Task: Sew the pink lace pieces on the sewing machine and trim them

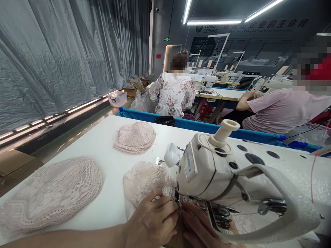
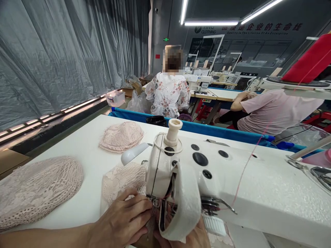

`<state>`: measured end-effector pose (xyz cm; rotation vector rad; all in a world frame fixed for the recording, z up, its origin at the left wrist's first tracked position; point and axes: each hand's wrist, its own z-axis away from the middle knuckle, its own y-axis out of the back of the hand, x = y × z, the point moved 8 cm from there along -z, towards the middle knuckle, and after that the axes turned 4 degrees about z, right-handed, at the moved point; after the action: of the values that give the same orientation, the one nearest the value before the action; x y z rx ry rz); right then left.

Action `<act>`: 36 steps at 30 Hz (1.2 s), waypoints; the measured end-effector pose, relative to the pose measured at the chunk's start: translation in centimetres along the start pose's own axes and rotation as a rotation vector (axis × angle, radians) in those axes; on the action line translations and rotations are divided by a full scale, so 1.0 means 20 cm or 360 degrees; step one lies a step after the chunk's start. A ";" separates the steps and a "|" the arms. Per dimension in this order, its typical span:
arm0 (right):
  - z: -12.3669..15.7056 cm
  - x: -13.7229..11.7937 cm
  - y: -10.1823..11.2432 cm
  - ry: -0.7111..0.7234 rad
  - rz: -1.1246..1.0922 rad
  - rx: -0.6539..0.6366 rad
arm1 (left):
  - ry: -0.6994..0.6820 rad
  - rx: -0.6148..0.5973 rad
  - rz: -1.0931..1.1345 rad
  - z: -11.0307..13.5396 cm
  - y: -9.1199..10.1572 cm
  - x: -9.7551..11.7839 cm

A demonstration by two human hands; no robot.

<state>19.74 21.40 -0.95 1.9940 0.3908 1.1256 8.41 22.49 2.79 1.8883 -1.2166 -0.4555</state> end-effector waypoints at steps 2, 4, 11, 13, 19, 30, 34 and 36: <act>0.00 0.00 0.00 -0.0003 -0.0004 -0.0001 | 0.0002 -0.0006 -0.0006 0.00 0.00 0.00; -0.01 0.01 0.01 -0.0004 -0.0013 -0.0003 | 0.0004 0.0009 -0.0013 0.00 0.01 0.00; -0.02 0.01 0.04 -0.0070 -0.0079 0.0063 | 0.0008 -0.0022 -0.0031 0.00 0.00 0.00; -0.02 0.02 0.03 -0.0103 -0.0091 0.0070 | 0.0000 0.0002 -0.0033 0.00 0.00 0.00; -0.02 0.01 0.03 -0.0084 -0.0069 0.0049 | -0.0003 0.0049 -0.0024 0.00 0.02 0.00; -0.01 0.01 0.02 -0.0144 -0.0100 0.0013 | 0.0028 0.0006 -0.0017 0.00 0.00 0.00; 0.00 0.02 0.02 -0.0182 -0.0118 0.0006 | 0.0028 0.0060 -0.0007 0.00 0.01 0.00; 0.00 0.02 0.01 -0.0199 -0.0176 0.0015 | 0.0024 0.0080 -0.0011 0.00 0.01 0.00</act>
<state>19.92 21.53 -0.47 2.0134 0.4357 0.9270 8.27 22.38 3.01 1.9357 -1.2226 -0.4170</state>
